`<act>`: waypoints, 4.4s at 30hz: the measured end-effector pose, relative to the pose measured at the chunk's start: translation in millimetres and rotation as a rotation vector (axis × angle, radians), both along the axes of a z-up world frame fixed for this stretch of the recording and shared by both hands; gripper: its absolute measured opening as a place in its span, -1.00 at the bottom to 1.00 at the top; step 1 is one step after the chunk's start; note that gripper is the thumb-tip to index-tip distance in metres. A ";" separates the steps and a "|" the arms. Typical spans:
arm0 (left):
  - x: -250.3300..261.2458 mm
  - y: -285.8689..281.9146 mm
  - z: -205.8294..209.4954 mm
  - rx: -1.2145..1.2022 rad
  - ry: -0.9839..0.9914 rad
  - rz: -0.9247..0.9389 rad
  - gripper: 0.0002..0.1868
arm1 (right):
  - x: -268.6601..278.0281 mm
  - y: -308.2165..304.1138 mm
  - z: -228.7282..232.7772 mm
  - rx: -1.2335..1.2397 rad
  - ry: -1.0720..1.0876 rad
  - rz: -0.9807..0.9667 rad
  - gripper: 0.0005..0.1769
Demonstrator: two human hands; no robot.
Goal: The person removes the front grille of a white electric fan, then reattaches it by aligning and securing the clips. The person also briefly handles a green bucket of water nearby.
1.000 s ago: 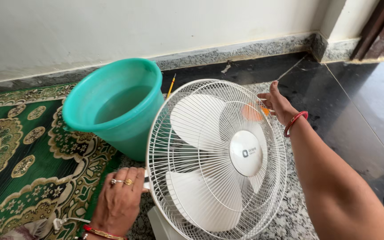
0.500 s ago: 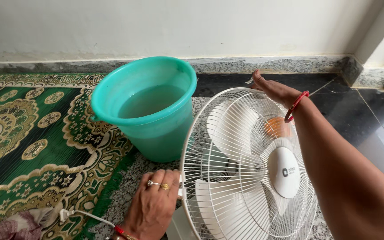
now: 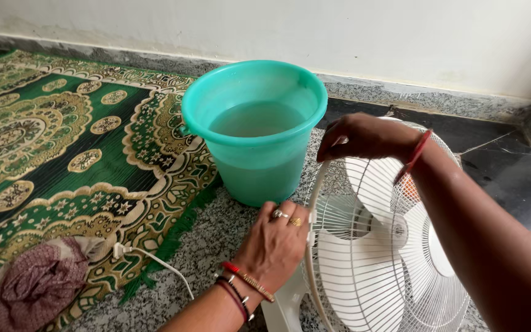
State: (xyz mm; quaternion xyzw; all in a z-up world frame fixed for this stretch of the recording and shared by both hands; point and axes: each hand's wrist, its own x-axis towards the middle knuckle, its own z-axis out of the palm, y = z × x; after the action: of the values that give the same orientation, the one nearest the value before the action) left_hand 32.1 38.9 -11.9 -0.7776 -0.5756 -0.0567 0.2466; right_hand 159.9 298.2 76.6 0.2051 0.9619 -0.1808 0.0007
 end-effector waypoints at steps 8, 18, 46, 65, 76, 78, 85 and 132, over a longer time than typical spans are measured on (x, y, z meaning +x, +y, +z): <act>9.0 9.3 4.6 -0.072 0.078 0.016 -0.77 | 4.9 -25.6 13.2 0.053 -0.003 0.166 -0.74; 15.7 7.7 -1.2 -0.053 0.002 0.006 -0.80 | -0.6 -20.8 8.7 0.150 -0.199 0.213 -0.68; -10.3 -34.0 17.0 0.070 -0.125 0.068 -0.62 | -15.0 -69.1 -13.1 0.276 0.395 -0.104 -0.59; -28.6 -34.6 10.2 0.039 -0.113 0.120 -0.51 | -26.1 -68.3 -0.8 0.182 0.366 -0.132 -0.65; -31.8 -36.3 7.8 0.088 -0.078 0.076 -0.53 | -22.4 -71.7 -1.6 0.231 0.403 -0.121 -0.71; -30.6 -36.3 8.4 0.091 -0.077 0.076 -0.53 | -21.0 -72.3 -3.3 0.206 0.362 -0.110 -0.79; -23.0 -33.3 16.2 0.098 -0.057 0.036 -0.54 | -2.5 -80.5 -20.7 0.506 0.676 0.065 -0.94; -15.3 49.1 -22.0 0.138 0.049 -0.033 -0.81 | 64.5 -308.4 -234.5 -1.954 1.417 -1.116 -0.76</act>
State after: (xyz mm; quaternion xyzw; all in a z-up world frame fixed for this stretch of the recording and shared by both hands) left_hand 16.8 88.1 -34.0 -0.7691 -0.5514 -0.0812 0.3127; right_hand 224.4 -10.3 -157.9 0.3470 0.0174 -0.8359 -0.4250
